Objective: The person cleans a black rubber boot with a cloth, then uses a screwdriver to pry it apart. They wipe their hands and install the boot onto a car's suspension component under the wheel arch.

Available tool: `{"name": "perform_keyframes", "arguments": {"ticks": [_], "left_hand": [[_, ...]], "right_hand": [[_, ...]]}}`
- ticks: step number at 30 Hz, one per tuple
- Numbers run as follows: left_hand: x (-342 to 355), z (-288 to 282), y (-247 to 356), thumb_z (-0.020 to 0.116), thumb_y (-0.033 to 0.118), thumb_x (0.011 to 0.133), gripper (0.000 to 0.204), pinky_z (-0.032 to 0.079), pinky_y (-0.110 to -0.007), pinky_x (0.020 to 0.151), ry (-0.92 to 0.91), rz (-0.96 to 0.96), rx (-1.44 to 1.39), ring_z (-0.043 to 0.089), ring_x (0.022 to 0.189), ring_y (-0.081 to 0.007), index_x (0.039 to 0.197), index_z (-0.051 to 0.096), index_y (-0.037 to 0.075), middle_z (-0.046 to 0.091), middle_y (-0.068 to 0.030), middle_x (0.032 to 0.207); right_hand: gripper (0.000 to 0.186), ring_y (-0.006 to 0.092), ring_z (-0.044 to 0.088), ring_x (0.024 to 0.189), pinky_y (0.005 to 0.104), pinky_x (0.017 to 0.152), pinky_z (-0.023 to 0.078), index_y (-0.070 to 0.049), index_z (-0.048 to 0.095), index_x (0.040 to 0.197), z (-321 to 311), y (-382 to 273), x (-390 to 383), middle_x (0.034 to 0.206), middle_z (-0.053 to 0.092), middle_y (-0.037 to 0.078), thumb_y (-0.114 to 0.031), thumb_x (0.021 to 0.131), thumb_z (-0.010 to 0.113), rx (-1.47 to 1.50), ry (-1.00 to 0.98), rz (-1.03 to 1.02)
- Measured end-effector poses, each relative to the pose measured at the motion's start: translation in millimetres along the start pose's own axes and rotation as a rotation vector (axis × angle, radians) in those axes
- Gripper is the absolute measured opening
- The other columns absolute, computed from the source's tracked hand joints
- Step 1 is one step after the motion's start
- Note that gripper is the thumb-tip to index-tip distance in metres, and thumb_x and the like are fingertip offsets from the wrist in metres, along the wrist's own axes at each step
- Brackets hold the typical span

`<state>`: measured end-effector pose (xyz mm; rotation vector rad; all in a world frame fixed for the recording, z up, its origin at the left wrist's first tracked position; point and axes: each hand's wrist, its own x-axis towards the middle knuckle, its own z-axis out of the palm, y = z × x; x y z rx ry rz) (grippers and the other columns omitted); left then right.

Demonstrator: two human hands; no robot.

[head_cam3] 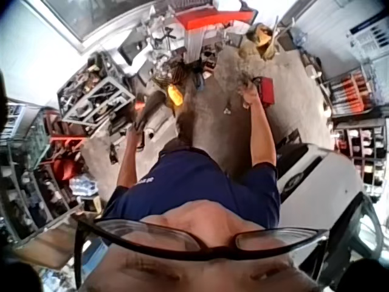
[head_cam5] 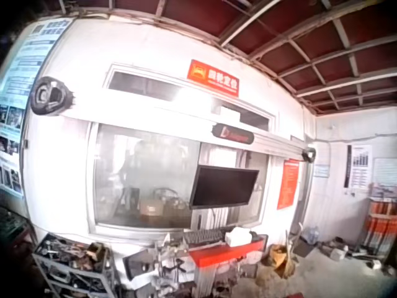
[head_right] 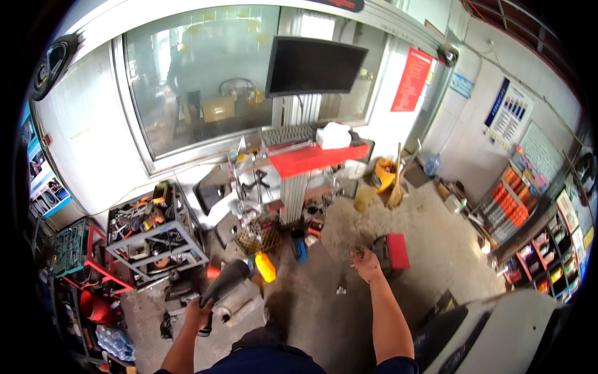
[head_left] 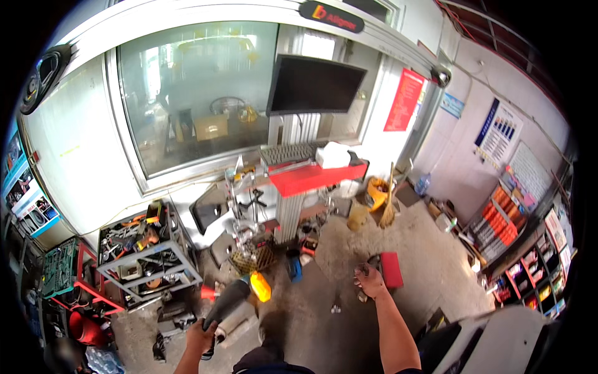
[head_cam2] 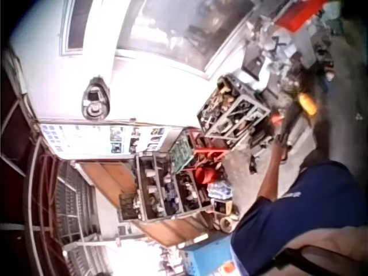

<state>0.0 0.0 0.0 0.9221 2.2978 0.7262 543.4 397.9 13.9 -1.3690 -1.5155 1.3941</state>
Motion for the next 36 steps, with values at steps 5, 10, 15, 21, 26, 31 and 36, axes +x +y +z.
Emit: {"name": "perform_keyframes", "arguments": {"ticks": [5, 10, 15, 21, 26, 31, 36], "left_hand": [[89, 46, 118, 0.075, 0.053, 0.096, 0.049, 0.058, -0.050, 0.084, -0.093, 0.024, -0.090, 0.075, 0.095, -0.0436, 0.112, 0.077, 0.006, 0.078, -0.0232, 0.098], [138, 42, 242, 0.080, 0.043, 0.096, 0.044, 0.059, -0.046, 0.081, 0.107, 0.143, -0.190, 0.077, 0.090, -0.0351, 0.118, 0.077, 0.005, 0.079, -0.0184, 0.095], [141, 64, 278, 0.080, 0.038, 0.098, 0.043, 0.058, -0.041, 0.080, 0.206, 0.092, -0.449, 0.073, 0.083, -0.0235, 0.118, 0.075, 0.000, 0.077, -0.0151, 0.090], [94, 85, 369, 0.076, 0.031, 0.103, 0.053, 0.056, -0.036, 0.097, 0.365, -0.005, -0.615, 0.072, 0.103, -0.0200, 0.142, 0.065, -0.002, 0.078, -0.0164, 0.112], [41, 97, 409, 0.074, 0.032, 0.104, 0.053, 0.057, -0.036, 0.093, 0.486, -0.158, -0.571, 0.073, 0.099, -0.0196, 0.143, 0.064, -0.003, 0.078, -0.0150, 0.105], [13, 111, 428, 0.071, 0.034, 0.106, 0.052, 0.058, -0.035, 0.088, 0.546, -0.191, -0.524, 0.073, 0.094, -0.0188, 0.142, 0.064, -0.004, 0.078, -0.0135, 0.100], [-19, 126, 425, 0.073, 0.033, 0.105, 0.051, 0.058, -0.037, 0.085, 0.631, -0.169, -0.602, 0.075, 0.091, -0.0225, 0.137, 0.065, -0.005, 0.077, -0.0179, 0.096]], "right_hand": [[0.030, 0.0152, 0.069, 0.067, 0.0315, 0.057, 0.054, -0.004, 0.067, 0.130, -48, -129, 165, 0.093, 0.076, 0.009, -0.022, 0.107, 0.068, -0.081, -0.007, 0.040], [0.051, 0.0318, 0.075, 0.086, 0.0472, 0.077, 0.059, -0.001, 0.061, 0.141, -73, -232, 367, 0.103, 0.076, 0.014, -0.028, 0.099, 0.075, -0.655, 0.203, -0.447], [0.066, 0.0394, 0.064, 0.130, 0.0502, 0.109, 0.051, -0.018, 0.062, 0.152, -21, -298, 559, 0.143, 0.068, 0.021, -0.043, 0.093, 0.077, -1.173, 0.247, -0.763], [0.041, 0.0471, 0.073, 0.112, 0.0503, 0.099, 0.058, 0.000, 0.074, 0.128, -55, -328, 718, 0.120, 0.076, 0.029, -0.029, 0.100, 0.070, -1.088, -0.087, -0.855], [0.053, 0.0492, 0.068, 0.119, 0.0496, 0.104, 0.054, 0.004, 0.067, 0.136, -41, -367, 664, 0.131, 0.071, 0.031, -0.039, 0.107, 0.065, -0.697, 0.330, -0.979], [0.047, 0.0387, 0.073, 0.109, 0.0472, 0.097, 0.057, 0.004, 0.067, 0.137, 39, -371, 424, 0.125, 0.074, 0.025, -0.032, 0.106, 0.062, -0.213, 0.010, -1.005], [0.035, 0.0440, 0.062, 0.125, 0.0579, 0.105, 0.051, -0.001, 0.062, 0.114, 161, -279, 177, 0.143, 0.062, 0.020, -0.012, 0.085, 0.078, 0.019, -1.037, -1.519]]}}
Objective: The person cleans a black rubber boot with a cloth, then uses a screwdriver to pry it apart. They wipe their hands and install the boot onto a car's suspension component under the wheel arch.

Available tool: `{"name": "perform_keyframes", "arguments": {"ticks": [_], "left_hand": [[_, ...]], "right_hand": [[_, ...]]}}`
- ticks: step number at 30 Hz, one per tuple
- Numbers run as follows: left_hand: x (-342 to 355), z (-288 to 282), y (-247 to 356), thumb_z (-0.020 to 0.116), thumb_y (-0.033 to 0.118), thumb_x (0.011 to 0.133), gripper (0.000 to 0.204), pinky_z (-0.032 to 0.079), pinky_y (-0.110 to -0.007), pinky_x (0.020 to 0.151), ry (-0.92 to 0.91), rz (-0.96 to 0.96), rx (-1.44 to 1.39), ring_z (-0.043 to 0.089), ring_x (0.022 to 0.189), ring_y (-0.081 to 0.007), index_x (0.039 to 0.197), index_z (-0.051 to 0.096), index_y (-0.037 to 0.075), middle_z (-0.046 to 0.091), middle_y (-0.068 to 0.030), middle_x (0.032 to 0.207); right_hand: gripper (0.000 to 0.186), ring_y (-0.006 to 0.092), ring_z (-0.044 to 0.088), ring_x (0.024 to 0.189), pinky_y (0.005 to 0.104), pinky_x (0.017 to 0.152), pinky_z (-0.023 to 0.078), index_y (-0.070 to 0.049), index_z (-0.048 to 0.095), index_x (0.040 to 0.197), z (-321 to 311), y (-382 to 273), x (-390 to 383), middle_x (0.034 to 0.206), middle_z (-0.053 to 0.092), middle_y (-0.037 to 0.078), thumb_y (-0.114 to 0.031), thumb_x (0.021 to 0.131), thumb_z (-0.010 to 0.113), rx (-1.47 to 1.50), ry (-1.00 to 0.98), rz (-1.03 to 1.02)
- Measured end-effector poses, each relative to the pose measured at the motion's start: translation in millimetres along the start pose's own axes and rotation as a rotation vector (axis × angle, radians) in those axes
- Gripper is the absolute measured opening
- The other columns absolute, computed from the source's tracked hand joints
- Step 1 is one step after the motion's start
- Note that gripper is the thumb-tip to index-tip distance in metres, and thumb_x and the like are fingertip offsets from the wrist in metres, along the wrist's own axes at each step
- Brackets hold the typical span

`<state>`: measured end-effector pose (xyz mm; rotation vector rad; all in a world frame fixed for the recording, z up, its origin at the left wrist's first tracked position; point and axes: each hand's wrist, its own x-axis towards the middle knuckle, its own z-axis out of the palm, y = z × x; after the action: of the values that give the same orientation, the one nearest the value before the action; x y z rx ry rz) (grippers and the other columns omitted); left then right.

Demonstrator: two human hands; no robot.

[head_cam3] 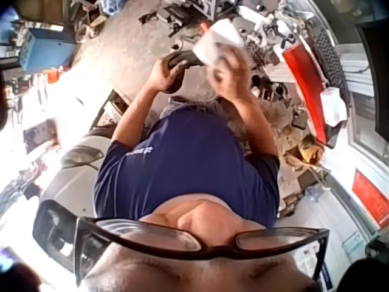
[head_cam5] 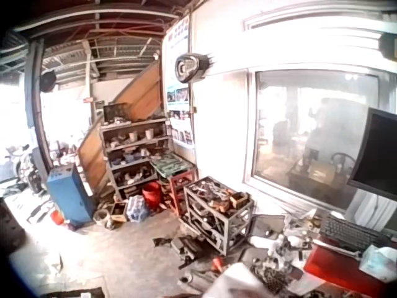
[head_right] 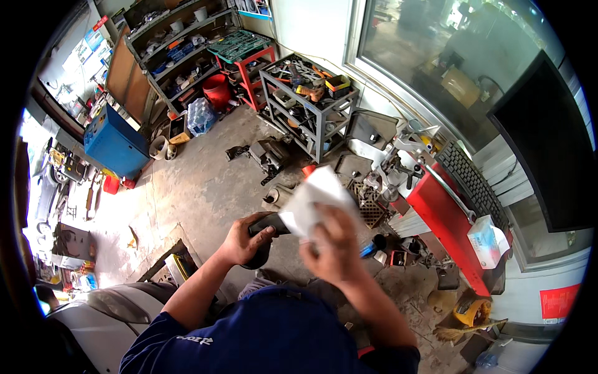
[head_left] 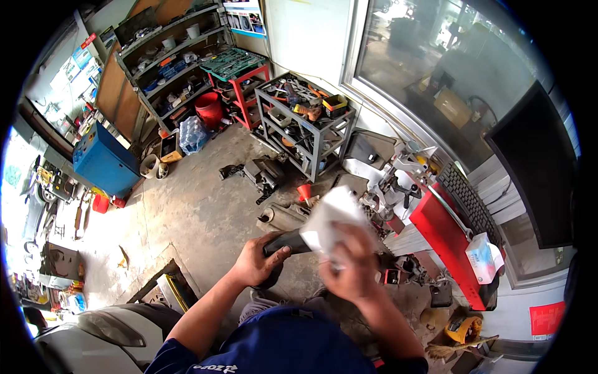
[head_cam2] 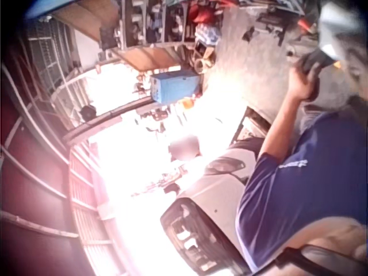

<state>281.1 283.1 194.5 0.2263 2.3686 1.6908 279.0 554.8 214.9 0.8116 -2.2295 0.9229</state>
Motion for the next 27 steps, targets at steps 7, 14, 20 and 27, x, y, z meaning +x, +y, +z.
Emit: {"name": "perform_keyframes", "arguments": {"ticks": [7, 14, 20, 27], "left_hand": [[-68, -98, -43, 0.073, 0.028, 0.103, 0.046, 0.058, -0.044, 0.091, 0.108, 0.194, 0.025, 0.075, 0.094, -0.0293, 0.134, 0.067, -0.004, 0.078, -0.0212, 0.104], [-189, -229, -52, 0.069, 0.032, 0.107, 0.052, 0.058, -0.032, 0.086, 0.332, -0.014, -0.325, 0.072, 0.092, -0.0161, 0.140, 0.063, -0.008, 0.077, -0.0098, 0.097], [-233, -310, -91, 0.067, 0.027, 0.109, 0.047, 0.058, -0.030, 0.083, 0.481, -0.014, -0.306, 0.071, 0.089, -0.0135, 0.138, 0.062, -0.010, 0.076, -0.0090, 0.094], [-261, -401, -133, 0.066, 0.029, 0.109, 0.051, 0.058, -0.030, 0.085, 0.704, -0.086, -0.461, 0.074, 0.090, -0.0168, 0.141, 0.060, -0.011, 0.076, -0.0133, 0.107]], "right_hand": [[0.071, 0.0417, 0.059, 0.138, 0.0545, 0.122, 0.037, 0.001, 0.051, 0.155, 134, -105, 48, 0.157, 0.057, 0.023, -0.047, 0.104, 0.059, 0.177, -0.257, -0.032], [0.048, 0.0388, 0.064, 0.128, 0.0540, 0.113, 0.044, -0.004, 0.068, 0.137, 240, -125, 95, 0.136, 0.069, 0.018, -0.035, 0.105, 0.051, 0.073, -0.135, -0.262], [0.048, 0.0385, 0.065, 0.127, 0.0522, 0.112, 0.044, -0.002, 0.065, 0.137, 351, -257, 124, 0.133, 0.069, 0.019, -0.032, 0.101, 0.054, 0.234, -0.290, -0.257], [0.045, 0.0411, 0.064, 0.127, 0.0553, 0.111, 0.047, -0.003, 0.064, 0.140, 471, -227, 208, 0.138, 0.067, 0.019, -0.026, 0.103, 0.052, 0.277, -0.275, -0.496]]}}
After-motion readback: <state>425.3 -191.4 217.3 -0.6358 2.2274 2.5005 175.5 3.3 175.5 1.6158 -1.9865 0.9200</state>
